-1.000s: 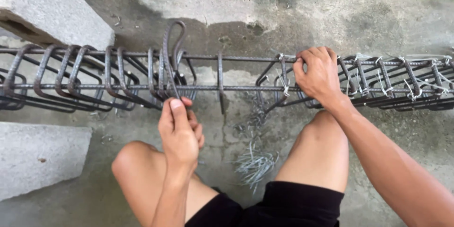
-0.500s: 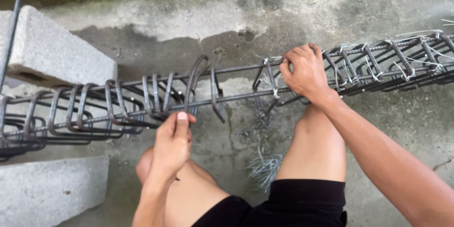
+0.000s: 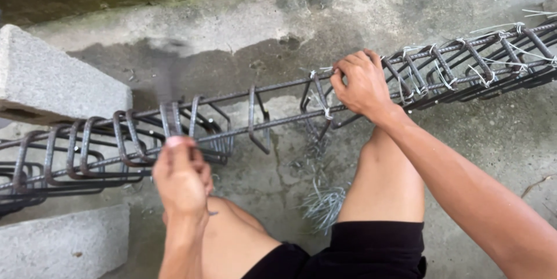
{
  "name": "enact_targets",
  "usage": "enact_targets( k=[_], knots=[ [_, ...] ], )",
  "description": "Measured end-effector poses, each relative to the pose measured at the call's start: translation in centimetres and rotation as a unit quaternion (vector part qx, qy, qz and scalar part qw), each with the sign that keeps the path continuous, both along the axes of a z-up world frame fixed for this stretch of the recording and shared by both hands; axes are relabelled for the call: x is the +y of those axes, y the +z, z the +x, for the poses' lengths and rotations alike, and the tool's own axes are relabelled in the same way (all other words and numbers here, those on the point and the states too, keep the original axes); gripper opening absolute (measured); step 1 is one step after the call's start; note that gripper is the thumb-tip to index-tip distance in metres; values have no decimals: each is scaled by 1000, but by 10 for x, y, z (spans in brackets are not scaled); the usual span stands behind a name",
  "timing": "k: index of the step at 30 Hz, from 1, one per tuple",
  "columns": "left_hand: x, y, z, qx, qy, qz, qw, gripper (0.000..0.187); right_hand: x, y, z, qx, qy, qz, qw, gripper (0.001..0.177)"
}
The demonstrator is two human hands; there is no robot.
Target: The person sits on the floor and ties a rebar cage using thin wire. They wrap the wire around the intersections of the rebar bars and twist it to secure the structure.
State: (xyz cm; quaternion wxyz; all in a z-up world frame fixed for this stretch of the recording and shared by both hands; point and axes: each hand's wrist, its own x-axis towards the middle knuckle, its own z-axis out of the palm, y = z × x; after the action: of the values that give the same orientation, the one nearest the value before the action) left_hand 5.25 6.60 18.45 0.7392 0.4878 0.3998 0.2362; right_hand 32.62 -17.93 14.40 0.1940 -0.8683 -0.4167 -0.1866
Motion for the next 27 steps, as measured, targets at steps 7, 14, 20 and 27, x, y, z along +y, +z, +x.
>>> enact_targets(
  k=[7,14,20,27],
  knots=[
    [-93,-20,-29,-105,182,-101,972,34,2,2,0,10,-8,-5,1000,21],
    [-174,-100,-60,-72,189,-176,963,34,3,0,-1,9,-13,-13,1000,20],
    [-163,-91,-56,-80,156,-159,972,36,2,2,1,19,-17,-15,1000,21],
    [-157,-115,-75,-44,132,-171,975,38,0,0,1,12,-5,7,1000,17]
  ],
)
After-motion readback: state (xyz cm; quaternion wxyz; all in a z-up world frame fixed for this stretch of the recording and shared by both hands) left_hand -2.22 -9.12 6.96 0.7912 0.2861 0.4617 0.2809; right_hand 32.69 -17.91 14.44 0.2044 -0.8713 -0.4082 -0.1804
